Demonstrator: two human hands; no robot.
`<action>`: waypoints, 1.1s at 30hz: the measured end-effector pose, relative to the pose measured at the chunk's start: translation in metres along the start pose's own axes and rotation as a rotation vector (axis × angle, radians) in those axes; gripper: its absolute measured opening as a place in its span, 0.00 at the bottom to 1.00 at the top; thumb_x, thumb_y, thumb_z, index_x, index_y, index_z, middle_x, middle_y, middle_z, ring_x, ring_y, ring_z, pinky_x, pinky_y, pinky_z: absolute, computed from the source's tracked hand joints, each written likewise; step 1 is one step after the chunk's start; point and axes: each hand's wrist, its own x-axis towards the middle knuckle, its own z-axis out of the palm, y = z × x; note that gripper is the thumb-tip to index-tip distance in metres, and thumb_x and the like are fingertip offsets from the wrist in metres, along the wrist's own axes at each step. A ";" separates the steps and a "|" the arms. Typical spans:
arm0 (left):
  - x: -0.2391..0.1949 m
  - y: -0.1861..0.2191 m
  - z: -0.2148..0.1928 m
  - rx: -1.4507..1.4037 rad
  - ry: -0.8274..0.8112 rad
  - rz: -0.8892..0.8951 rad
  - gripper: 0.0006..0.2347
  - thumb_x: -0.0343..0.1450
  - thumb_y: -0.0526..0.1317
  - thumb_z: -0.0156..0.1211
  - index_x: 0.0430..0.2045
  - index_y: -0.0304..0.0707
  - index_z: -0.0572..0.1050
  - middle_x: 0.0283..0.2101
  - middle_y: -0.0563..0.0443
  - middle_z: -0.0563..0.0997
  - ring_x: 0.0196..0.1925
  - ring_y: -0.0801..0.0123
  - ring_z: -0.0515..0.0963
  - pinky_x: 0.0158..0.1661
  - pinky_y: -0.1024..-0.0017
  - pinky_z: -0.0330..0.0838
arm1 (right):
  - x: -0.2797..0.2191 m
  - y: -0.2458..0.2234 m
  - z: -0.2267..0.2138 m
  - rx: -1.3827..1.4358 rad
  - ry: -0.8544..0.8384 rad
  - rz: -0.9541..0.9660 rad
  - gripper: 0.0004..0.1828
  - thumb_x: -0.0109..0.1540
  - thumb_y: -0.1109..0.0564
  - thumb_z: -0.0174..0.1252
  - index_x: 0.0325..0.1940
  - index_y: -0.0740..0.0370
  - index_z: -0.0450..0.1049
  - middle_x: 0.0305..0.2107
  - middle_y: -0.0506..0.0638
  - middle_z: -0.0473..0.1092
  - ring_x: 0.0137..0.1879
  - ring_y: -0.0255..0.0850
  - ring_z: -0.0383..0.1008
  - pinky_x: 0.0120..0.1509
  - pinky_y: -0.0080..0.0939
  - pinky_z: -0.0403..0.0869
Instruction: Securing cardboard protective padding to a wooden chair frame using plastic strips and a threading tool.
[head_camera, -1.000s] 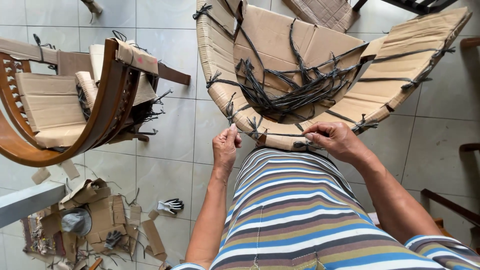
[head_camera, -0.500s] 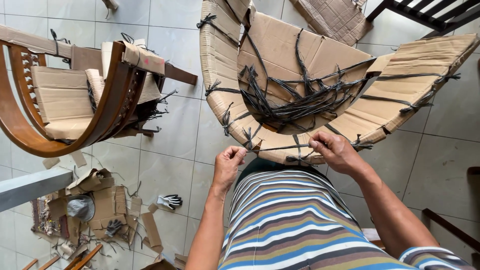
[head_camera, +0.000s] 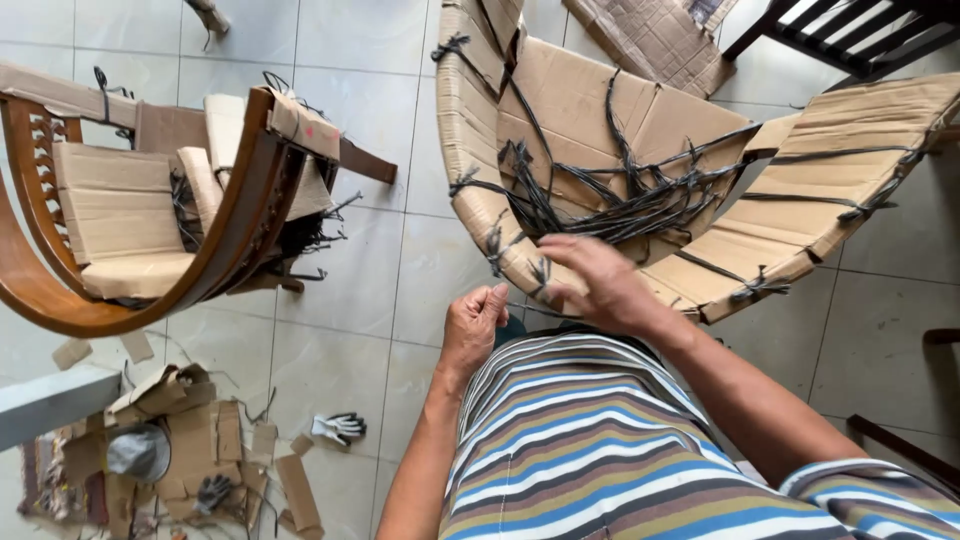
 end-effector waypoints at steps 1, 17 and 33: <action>0.002 -0.002 -0.013 -0.004 -0.006 0.012 0.22 0.78 0.54 0.56 0.13 0.44 0.76 0.16 0.54 0.77 0.24 0.75 0.74 0.32 0.75 0.71 | 0.010 -0.023 0.012 -0.012 0.006 -0.002 0.24 0.63 0.51 0.62 0.63 0.55 0.72 0.60 0.57 0.70 0.66 0.58 0.70 0.67 0.59 0.69; -0.011 -0.055 -0.149 -0.193 -0.079 -0.039 0.05 0.71 0.40 0.70 0.30 0.39 0.82 0.21 0.53 0.81 0.29 0.78 0.75 0.34 0.77 0.73 | 0.063 -0.107 0.074 0.347 -0.382 0.600 0.09 0.63 0.56 0.61 0.39 0.62 0.85 0.28 0.55 0.80 0.37 0.39 0.74 0.46 0.46 0.74; 0.143 -0.039 -0.192 -0.136 -0.076 -0.408 0.09 0.75 0.42 0.58 0.30 0.38 0.80 0.31 0.54 0.79 0.31 0.75 0.74 0.40 0.74 0.75 | 0.103 0.097 -0.027 0.154 0.671 1.053 0.08 0.72 0.53 0.61 0.52 0.57 0.81 0.35 0.40 0.74 0.39 0.27 0.70 0.41 0.27 0.67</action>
